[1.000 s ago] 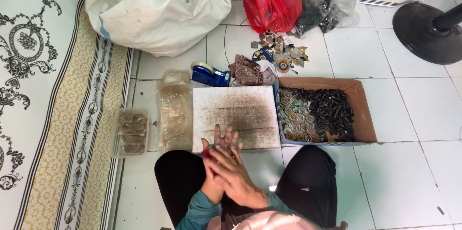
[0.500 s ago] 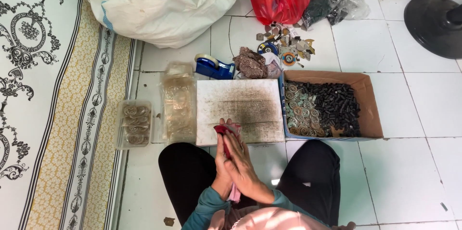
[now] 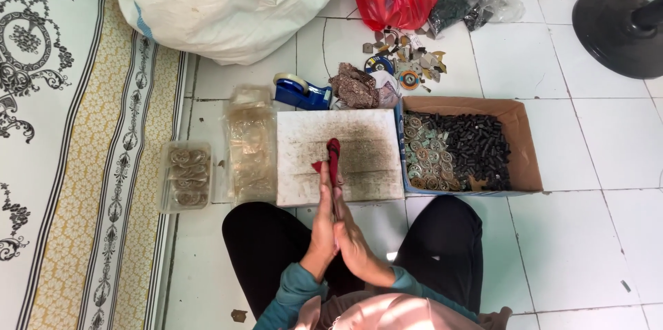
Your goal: The person rubs a piece of cloth between their hands, then picks up metal medals from a cardboard box and places them into plastic bags.
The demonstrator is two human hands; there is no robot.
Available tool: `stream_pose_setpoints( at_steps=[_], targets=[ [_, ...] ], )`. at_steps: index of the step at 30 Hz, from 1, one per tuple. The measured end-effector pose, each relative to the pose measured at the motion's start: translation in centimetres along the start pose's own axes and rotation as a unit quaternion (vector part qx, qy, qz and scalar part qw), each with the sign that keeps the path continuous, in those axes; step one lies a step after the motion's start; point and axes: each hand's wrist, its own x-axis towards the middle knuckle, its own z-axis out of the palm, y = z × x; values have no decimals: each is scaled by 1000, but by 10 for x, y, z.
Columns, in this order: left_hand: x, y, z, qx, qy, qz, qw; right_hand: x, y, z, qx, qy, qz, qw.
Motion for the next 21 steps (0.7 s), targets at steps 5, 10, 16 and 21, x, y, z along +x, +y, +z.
stream_pose_setpoints(
  at_steps=[5,10,16,21],
  targets=[
    [0,-29,-12,-7,185,-7,983,-11,-20,-3,58,2,43,997],
    [-8,-36,-20,143,177,38,973,-4,-5,-17,101,-6,98,990],
    [-3,-40,-42,138,251,54,957,-5,-8,-13,231,-198,260,916],
    [1,-22,-54,34,314,-40,948,-9,2,4,524,-167,278,788]
  ],
)
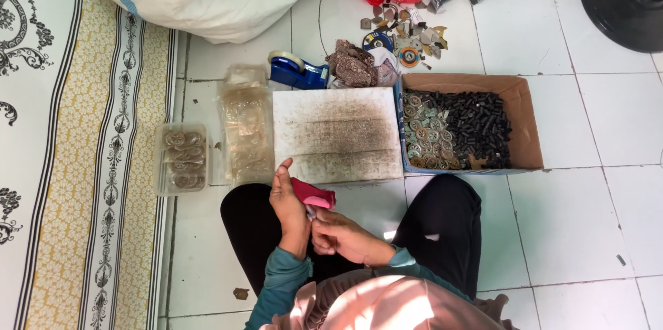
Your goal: The person rubs a piece of cloth between their hands, then picks up metal medals from a cardboard box and places them into plastic bags.
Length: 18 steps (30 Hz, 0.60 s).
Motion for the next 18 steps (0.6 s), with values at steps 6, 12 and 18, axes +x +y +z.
stream_pose_setpoints(
  at_steps=[6,12,18],
  targets=[
    [16,-31,-13,-170,-35,-140,975,-5,14,-11,143,-74,38,986],
    [6,-14,-8,-247,-54,-170,952,-15,5,0,159,-67,46,984],
    [71,-20,-64,-327,47,-147,932,-35,-12,-17,155,-86,-43,983]
  ],
)
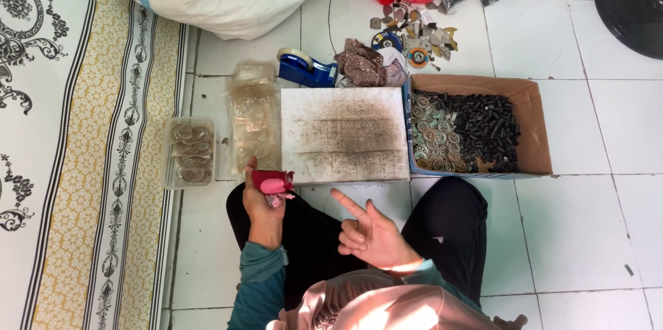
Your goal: The person rubs a piece of cloth between their hands, then picks up metal medals from a cardboard box and places them into plastic bags.
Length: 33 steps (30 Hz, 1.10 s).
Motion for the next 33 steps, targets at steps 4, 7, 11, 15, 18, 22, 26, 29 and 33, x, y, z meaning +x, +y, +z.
stream_pose_setpoints(
  at_steps=[4,7,11,15,18,22,26,29,33],
  targets=[
    [-39,-15,24,-12,-72,-57,996,-1,-6,14,9,-12,-10,1000],
    [-46,-56,8,-29,-116,-130,984,6,-1,11,5,-12,5,1000],
    [-83,-69,30,200,-77,-145,966,7,16,-30,-24,51,44,997],
    [-72,-75,20,202,-55,-121,970,14,18,-15,-51,58,47,996],
    [-56,-77,14,169,-86,-116,975,19,14,0,-87,90,39,991],
    [-32,-34,29,169,-48,-71,982,14,11,-4,-226,177,-32,957],
    [-38,-22,45,156,-99,-30,982,14,-2,13,-560,255,-216,758],
    [-69,-66,61,131,-124,-113,977,34,0,0,-744,227,-328,536],
    [-106,-102,63,158,-189,-195,950,43,-10,-17,-776,178,-344,498]
  ],
)
